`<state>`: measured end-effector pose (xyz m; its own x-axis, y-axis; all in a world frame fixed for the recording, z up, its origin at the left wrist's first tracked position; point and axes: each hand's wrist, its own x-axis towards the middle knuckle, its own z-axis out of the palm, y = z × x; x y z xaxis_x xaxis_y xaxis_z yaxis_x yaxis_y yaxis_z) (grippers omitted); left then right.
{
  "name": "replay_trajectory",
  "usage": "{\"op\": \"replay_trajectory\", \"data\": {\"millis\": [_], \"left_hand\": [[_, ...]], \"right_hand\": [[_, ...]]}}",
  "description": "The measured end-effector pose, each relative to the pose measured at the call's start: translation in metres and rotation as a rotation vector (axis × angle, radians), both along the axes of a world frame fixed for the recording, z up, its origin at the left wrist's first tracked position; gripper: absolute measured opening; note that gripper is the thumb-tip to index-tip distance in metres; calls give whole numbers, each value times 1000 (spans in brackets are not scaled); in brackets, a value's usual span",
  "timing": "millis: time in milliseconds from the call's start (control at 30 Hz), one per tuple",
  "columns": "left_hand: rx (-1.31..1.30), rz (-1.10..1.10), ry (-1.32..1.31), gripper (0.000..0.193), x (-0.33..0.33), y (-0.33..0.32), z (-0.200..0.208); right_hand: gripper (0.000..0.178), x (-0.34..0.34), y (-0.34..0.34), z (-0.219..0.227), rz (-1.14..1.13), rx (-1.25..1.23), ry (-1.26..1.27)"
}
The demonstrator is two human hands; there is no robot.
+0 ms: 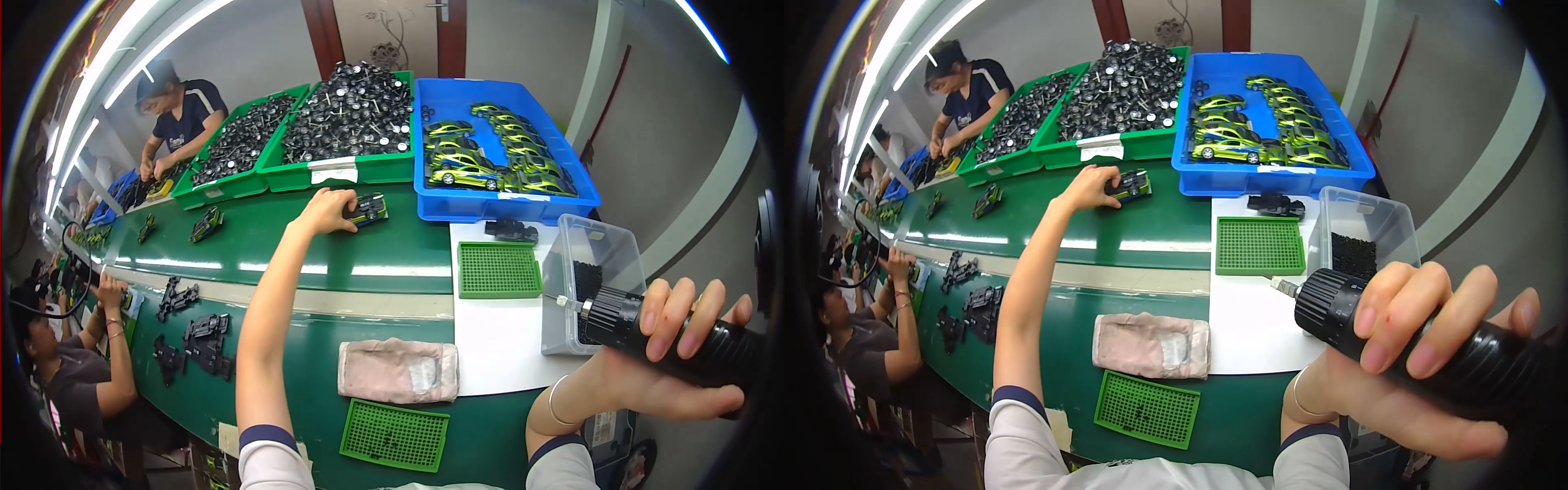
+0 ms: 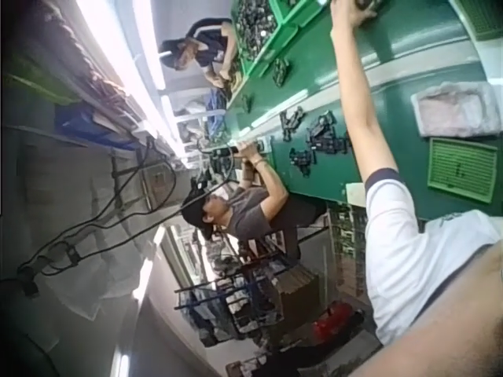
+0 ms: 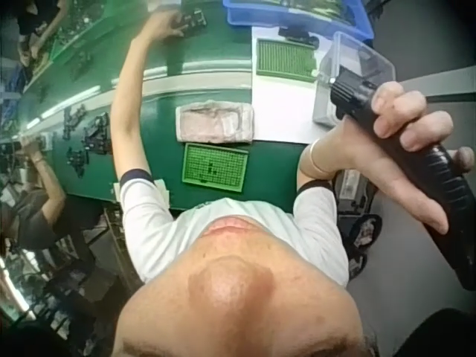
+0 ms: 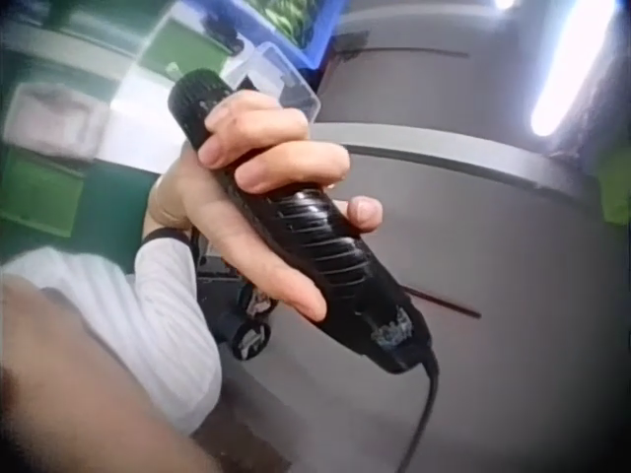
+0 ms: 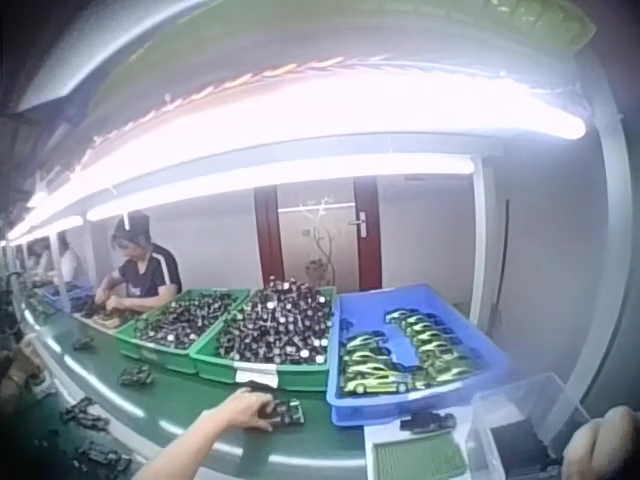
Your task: The person assembles toy cars by placing wheel axles and chassis components into car bodies, securing the bases using an electric screwdriver, and placing completed cars onto a conveyor belt and into a tray.
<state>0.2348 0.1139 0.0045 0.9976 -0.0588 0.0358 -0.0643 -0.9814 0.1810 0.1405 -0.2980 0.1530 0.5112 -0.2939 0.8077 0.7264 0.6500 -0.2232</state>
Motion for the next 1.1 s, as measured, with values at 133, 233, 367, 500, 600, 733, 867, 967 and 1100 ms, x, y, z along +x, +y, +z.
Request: {"op": "replay_trajectory", "data": {"millis": [133, 233, 367, 500, 600, 733, 867, 967, 1100], "left_hand": [[-126, -9, -148, 41, -35, -24, 14], [-258, -95, -355, 38, -80, -47, 24], [-323, -276, -305, 38, -159, -105, 53], [-304, -360, -236, 33, -200, -146, 30], [-309, -358, -185, 31, -210, -154, 15], [-271, -381, -209, 32, -210, -159, 10], [-264, -379, -223, 32, -213, -159, 5], [-294, -391, -235, 31, -214, -156, 3], [-359, -410, -243, 29, -219, -154, 3]], "right_hand": [[64, 6, -4, 0, -22, 3, -51], [63, 6, 4, 0, -4, -1, -35], [65, 2, 10, 1, -26, -24, -7], [66, 0, 11, -2, -16, -43, -30], [66, -1, 10, -2, 20, -55, -48], [65, 1, 9, 1, 29, -53, -92], [64, 1, 18, -1, 75, -18, -50], [64, -2, 20, -1, 59, -19, -10], [64, -2, 11, -1, 90, -61, -74]]}}
